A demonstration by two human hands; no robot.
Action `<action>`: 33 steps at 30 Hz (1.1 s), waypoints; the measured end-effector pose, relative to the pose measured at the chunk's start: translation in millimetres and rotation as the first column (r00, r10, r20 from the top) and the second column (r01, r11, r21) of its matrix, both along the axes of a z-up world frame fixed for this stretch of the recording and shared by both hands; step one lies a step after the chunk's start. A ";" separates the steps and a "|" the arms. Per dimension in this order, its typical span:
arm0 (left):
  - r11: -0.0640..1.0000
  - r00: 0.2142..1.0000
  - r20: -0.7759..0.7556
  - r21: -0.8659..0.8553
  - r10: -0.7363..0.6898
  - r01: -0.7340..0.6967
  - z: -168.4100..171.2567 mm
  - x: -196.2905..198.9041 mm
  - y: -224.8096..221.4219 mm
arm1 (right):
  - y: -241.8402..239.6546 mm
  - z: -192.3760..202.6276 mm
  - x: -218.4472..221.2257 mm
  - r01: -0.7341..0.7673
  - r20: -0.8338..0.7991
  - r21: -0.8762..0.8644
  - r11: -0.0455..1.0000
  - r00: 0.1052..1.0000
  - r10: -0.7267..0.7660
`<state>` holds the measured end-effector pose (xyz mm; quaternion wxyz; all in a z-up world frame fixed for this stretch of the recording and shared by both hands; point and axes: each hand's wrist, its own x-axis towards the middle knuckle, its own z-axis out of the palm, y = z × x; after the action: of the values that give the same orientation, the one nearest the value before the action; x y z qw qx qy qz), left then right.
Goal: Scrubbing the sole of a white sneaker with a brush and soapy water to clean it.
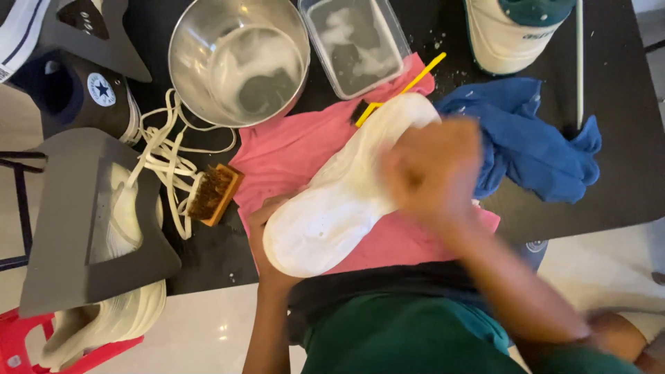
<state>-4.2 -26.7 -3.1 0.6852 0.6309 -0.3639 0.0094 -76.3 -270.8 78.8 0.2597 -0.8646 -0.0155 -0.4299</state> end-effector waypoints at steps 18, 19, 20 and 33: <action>0.982 0.975 -0.216 0.190 0.052 -0.011 14.7 2.8 9.7 | 26.8 13.2 23.8 -0.345 -0.081 -0.186 0.920 0.939 0.335; 0.981 0.984 -0.178 0.191 0.023 0.011 17.1 4.9 10.1 | 1.7 -2.3 29.6 -0.289 -0.072 -0.120 0.950 0.957 0.282; 0.982 0.991 -0.136 0.187 0.001 0.025 18.9 7.0 9.6 | -24.2 -16.8 37.6 -0.239 -0.065 -0.061 0.969 0.970 0.235; 0.960 0.997 -0.071 0.280 0.023 -0.002 15.3 10.9 24.3 | 9.2 -13.8 27.4 -0.025 -0.291 -0.220 0.975 0.956 -0.041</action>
<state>6.7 -2.4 12.3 0.6022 0.7234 -0.3322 -0.0609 -48.9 -261.6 65.0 0.1593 -0.9424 -0.0212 -0.2935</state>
